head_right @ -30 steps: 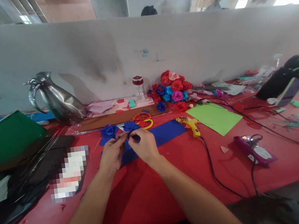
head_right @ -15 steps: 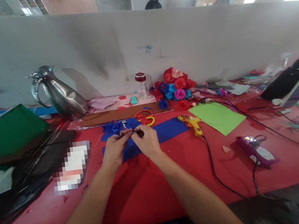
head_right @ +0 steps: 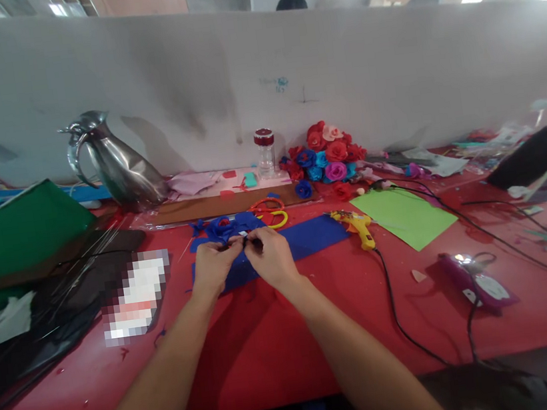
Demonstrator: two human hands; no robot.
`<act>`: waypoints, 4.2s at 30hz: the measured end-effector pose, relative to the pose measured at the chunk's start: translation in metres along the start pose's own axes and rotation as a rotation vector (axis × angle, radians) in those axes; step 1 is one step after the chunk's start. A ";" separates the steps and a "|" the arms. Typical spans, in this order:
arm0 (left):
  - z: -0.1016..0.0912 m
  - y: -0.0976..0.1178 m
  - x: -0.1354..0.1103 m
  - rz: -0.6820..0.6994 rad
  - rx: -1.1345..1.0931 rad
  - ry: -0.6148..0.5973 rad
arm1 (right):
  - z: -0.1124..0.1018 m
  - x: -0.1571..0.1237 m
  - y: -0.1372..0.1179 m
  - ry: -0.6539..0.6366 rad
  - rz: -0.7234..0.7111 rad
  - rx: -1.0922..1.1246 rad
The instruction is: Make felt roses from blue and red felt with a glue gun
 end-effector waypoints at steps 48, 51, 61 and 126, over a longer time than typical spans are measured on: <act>0.003 0.000 0.003 -0.233 -0.357 -0.105 | 0.000 0.001 0.006 0.078 0.274 0.295; 0.003 -0.001 0.005 -0.225 -0.380 -0.114 | 0.001 0.002 0.007 0.111 0.315 0.374; -0.011 -0.003 0.018 -0.225 -0.541 0.074 | -0.012 0.008 0.018 0.441 0.545 0.709; 0.006 0.002 -0.003 -0.236 -0.285 -0.221 | -0.005 -0.001 -0.003 0.094 -0.070 -0.212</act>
Point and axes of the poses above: each hand's wrist, its own x-axis towards the middle knuckle, its own z-axis out of the palm, y = z × x, the point moved 2 cm from there along x, towards the middle knuckle, and after that the axes turned 12 degrees about -z, right-handed, at the moved point
